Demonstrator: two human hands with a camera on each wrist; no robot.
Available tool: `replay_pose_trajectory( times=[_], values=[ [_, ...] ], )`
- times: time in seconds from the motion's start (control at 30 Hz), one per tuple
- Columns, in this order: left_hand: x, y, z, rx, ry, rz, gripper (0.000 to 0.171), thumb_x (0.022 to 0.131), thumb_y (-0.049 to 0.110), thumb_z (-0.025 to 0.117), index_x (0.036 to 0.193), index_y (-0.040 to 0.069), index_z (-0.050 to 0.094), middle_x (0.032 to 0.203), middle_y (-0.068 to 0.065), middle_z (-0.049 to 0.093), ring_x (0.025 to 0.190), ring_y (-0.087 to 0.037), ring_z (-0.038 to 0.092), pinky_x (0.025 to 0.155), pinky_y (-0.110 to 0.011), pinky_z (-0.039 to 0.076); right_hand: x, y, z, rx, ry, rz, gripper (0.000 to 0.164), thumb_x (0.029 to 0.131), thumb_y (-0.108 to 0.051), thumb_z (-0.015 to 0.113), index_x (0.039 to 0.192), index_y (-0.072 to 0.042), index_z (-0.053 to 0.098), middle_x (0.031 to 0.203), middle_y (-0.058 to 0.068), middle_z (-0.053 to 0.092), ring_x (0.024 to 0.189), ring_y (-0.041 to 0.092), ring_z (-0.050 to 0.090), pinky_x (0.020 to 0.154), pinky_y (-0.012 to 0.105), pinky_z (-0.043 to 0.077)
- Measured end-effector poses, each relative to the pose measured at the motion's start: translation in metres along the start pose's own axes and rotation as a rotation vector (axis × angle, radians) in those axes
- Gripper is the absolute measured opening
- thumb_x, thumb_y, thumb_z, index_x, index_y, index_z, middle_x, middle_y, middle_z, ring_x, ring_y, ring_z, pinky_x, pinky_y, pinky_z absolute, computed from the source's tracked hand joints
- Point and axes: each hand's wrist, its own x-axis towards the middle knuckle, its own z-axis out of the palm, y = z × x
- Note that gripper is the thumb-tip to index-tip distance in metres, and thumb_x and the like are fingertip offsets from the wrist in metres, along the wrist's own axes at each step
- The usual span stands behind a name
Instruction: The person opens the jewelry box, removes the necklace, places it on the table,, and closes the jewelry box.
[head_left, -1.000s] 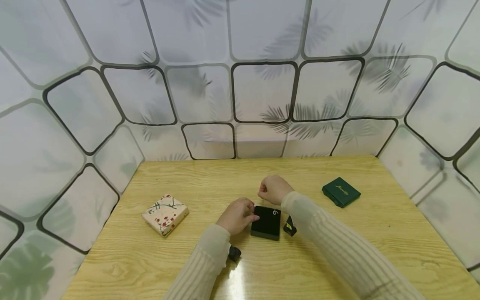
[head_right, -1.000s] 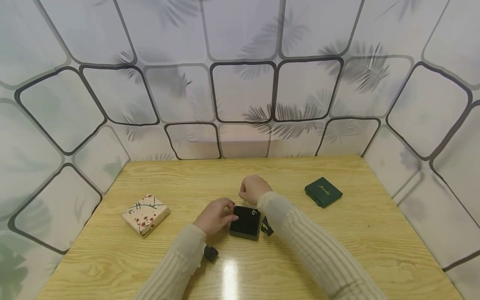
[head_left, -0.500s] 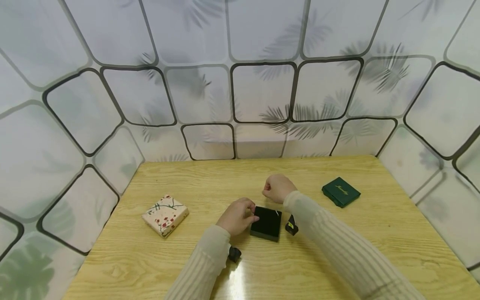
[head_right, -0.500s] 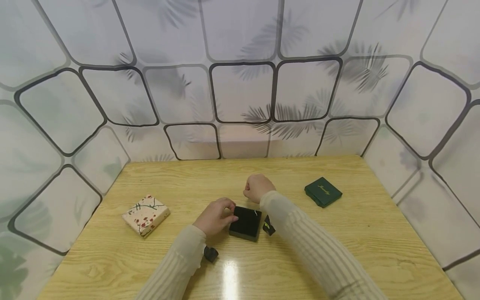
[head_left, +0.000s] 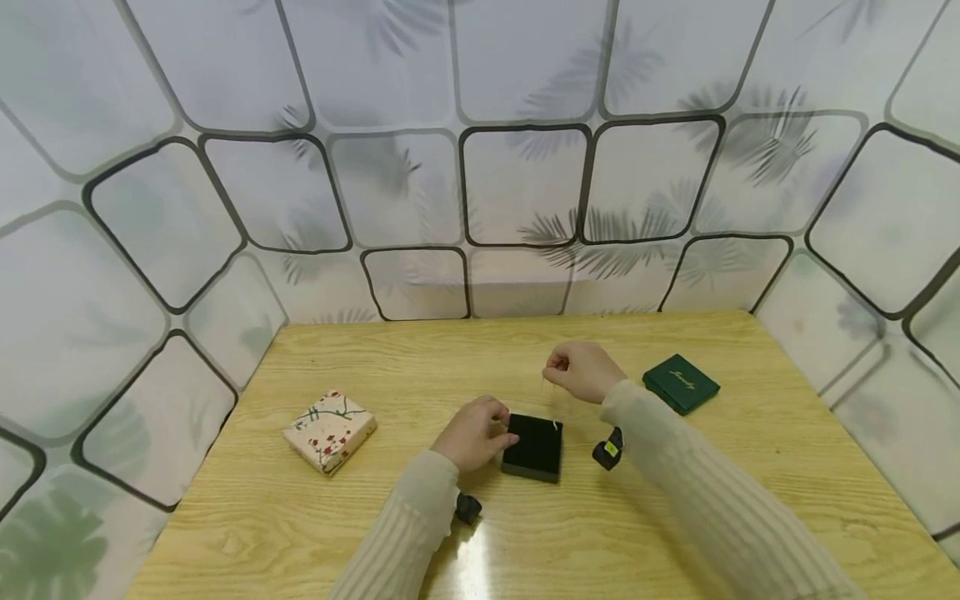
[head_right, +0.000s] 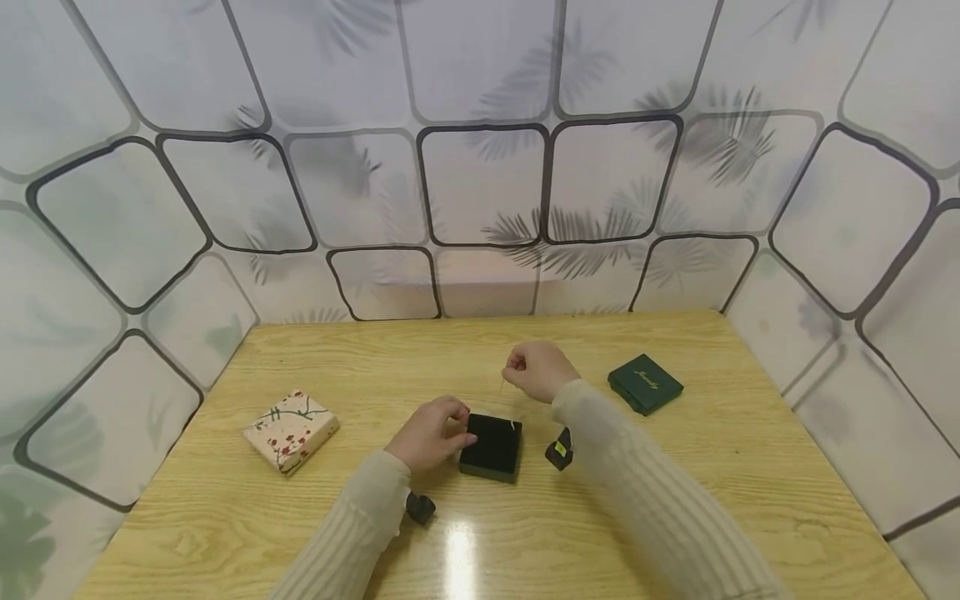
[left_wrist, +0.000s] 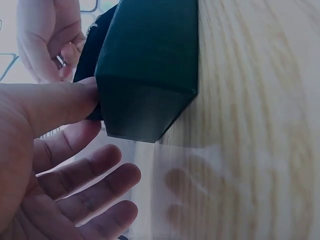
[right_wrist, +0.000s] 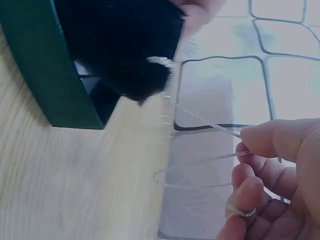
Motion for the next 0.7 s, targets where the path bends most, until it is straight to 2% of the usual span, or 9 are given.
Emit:
replay_pose_trajectory(
  times=[0.3, 0.4, 0.5, 0.6, 0.7],
  values=[
    [-0.001, -0.001, 0.002, -0.030, -0.024, -0.048, 0.035, 0.083, 0.038, 0.066, 0.104, 0.012, 0.057, 0.101, 0.001, 0.056, 0.089, -0.013, 0.053, 0.075, -0.029, 0.047, -0.013, 0.006, -0.015, 0.121, 0.032, -0.005, 0.016, 0.090, -0.033, 0.057, 0.084, -0.020, 0.064, 0.081, -0.003, 0.059, 0.070, 0.018, 0.051, 0.058, 0.033, 0.044],
    [-0.001, 0.001, 0.002, -0.048, -0.032, -0.061, 0.051, 0.082, 0.044, 0.065, 0.117, 0.009, 0.052, 0.111, -0.002, 0.055, 0.099, -0.017, 0.053, 0.082, -0.033, 0.046, -0.016, 0.007, -0.017, 0.146, 0.032, -0.008, 0.014, 0.091, -0.032, 0.057, 0.085, -0.021, 0.063, 0.082, -0.002, 0.059, 0.072, 0.019, 0.052, 0.059, 0.033, 0.045],
    [-0.002, 0.003, 0.003, -0.061, -0.055, -0.068, 0.073, 0.076, 0.052, 0.066, 0.131, 0.011, 0.042, 0.128, -0.001, 0.047, 0.114, -0.018, 0.046, 0.091, -0.036, 0.042, -0.018, 0.009, -0.019, 0.175, 0.038, -0.001, 0.014, 0.091, -0.032, 0.056, 0.087, -0.020, 0.063, 0.084, -0.001, 0.060, 0.073, 0.019, 0.054, 0.059, 0.033, 0.046],
    [-0.002, 0.006, 0.004, -0.041, -0.088, -0.035, 0.091, 0.068, 0.059, 0.070, 0.140, 0.017, 0.034, 0.138, 0.004, 0.036, 0.123, -0.017, 0.038, 0.097, -0.038, 0.037, -0.020, 0.011, -0.020, 0.221, 0.047, 0.007, 0.015, 0.093, -0.030, 0.055, 0.091, -0.017, 0.062, 0.084, 0.001, 0.059, 0.071, 0.019, 0.055, 0.060, 0.033, 0.047],
    [-0.002, 0.008, 0.005, 0.005, -0.111, 0.038, 0.098, 0.062, 0.060, 0.073, 0.141, 0.019, 0.032, 0.140, 0.005, 0.033, 0.125, -0.017, 0.035, 0.097, -0.039, 0.037, -0.022, 0.014, -0.021, 0.273, 0.058, 0.015, 0.019, 0.094, -0.028, 0.053, 0.094, -0.011, 0.061, 0.083, 0.004, 0.059, 0.069, 0.021, 0.056, 0.059, 0.034, 0.048]
  ],
)
